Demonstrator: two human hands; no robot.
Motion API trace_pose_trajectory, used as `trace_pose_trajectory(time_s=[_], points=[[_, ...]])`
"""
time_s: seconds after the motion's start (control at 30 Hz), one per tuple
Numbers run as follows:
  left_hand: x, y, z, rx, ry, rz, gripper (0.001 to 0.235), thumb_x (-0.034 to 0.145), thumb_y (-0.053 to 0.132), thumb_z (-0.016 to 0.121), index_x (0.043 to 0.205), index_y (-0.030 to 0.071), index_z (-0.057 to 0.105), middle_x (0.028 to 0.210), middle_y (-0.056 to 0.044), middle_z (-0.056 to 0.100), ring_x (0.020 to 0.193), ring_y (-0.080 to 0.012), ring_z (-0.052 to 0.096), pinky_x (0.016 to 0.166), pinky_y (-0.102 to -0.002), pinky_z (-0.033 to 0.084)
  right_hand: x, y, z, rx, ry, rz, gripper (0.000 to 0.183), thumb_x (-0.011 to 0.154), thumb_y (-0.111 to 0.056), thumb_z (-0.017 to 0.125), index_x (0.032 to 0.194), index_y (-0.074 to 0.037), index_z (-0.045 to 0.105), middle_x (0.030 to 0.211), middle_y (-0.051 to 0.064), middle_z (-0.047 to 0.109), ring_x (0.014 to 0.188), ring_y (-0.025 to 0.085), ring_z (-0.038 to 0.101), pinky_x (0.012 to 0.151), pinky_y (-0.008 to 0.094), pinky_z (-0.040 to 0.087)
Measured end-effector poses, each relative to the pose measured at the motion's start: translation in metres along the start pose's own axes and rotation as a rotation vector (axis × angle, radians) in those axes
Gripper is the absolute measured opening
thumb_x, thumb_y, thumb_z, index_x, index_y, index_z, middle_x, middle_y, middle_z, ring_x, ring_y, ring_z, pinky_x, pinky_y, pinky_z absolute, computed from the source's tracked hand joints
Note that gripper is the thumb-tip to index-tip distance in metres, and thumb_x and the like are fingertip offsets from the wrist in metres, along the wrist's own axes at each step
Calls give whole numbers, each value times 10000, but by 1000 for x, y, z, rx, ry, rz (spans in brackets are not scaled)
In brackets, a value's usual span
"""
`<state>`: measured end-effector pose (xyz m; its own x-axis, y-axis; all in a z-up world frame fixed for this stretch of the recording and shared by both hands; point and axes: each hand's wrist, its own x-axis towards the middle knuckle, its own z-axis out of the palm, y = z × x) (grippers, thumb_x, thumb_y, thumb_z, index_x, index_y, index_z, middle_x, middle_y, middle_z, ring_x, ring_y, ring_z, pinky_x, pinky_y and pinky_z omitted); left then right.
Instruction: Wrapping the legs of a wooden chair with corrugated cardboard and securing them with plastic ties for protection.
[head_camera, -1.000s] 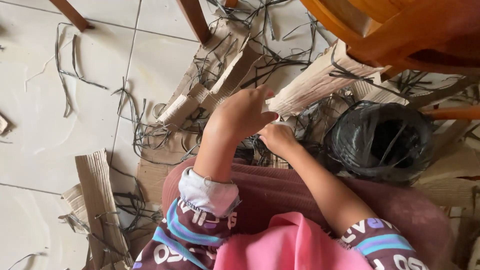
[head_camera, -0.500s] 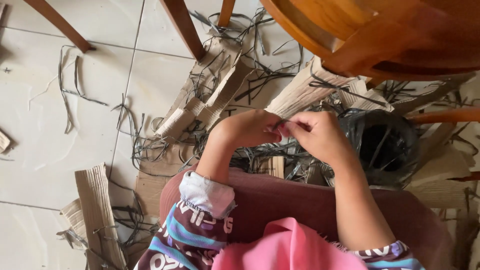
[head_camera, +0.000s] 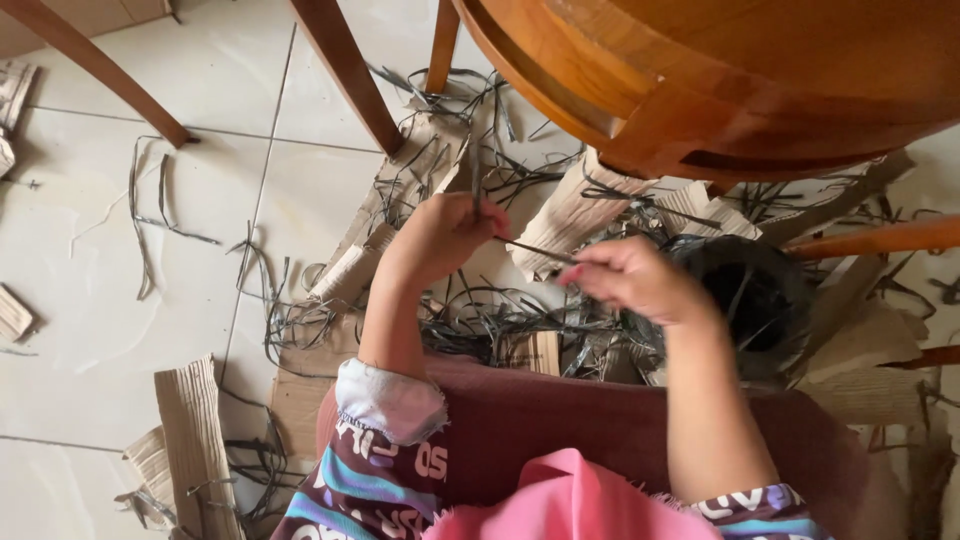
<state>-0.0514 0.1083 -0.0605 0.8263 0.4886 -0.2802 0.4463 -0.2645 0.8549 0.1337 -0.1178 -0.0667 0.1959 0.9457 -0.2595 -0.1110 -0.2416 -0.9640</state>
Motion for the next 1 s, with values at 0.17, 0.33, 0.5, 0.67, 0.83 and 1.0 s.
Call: trace_pose_trajectory(time_s=[0.17, 0.33, 0.5, 0.67, 0.83, 1.0], points=[[-9, 10, 6, 184, -79, -147, 219, 891, 214, 601, 1009, 213, 786, 981, -20, 801, 915, -221, 748, 817, -384, 586, -39, -27, -62, -602, 278, 308, 228, 949, -184, 698, 1094, -64, 826, 1000, 91, 812, 903, 137, 697, 807, 285, 507], [-5, 27, 17, 154, -58, -35, 619, 920, 278, 668, 1482, 125, 457, 1439, -105, 604, 1247, -271, 630, 1037, -420, 528, -49, -65, -51, -809, 686, 509, 274, 992, -301, 687, 1166, -119, 795, 1254, 74, 741, 1142, 251, 692, 978, 348, 487], [21, 16, 53, -307, -42, 389, 548, 941, 43, 564, 1480, 116, 488, 1429, -182, 602, 1390, -334, 522, 1174, -532, 367, -11, 27, -73, -1050, 977, -250, 108, 1002, -291, 826, 1098, -244, 835, 845, 79, 751, 847, 307, 739, 722, 420, 592], [65, -25, 72, -917, -240, 195, 565, 1011, 281, 443, 1528, 54, 467, 1452, -169, 575, 1388, -256, 496, 1217, -465, 276, 30, 55, -47, -788, 823, -385, 235, 945, -63, 714, 1136, -186, 776, 912, 81, 762, 941, 314, 734, 789, 429, 592], [79, -15, 88, -1381, -143, 195, 599, 1079, 423, 542, 1587, 154, 374, 1309, -82, 665, 1291, -240, 609, 1163, -453, 360, 39, 58, -33, -870, 808, -435, 122, 963, -74, 693, 1032, -47, 790, 885, 209, 748, 931, 466, 701, 750, 507, 580], [75, -34, 65, -1427, 108, 153, 290, 1089, 171, 498, 1348, 84, 596, 872, 6, 629, 992, -175, 742, 1025, -407, 571, 16, 36, -31, -944, 711, -353, 146, 975, -114, 715, 997, 9, 790, 893, 260, 738, 927, 499, 686, 748, 567, 560]])
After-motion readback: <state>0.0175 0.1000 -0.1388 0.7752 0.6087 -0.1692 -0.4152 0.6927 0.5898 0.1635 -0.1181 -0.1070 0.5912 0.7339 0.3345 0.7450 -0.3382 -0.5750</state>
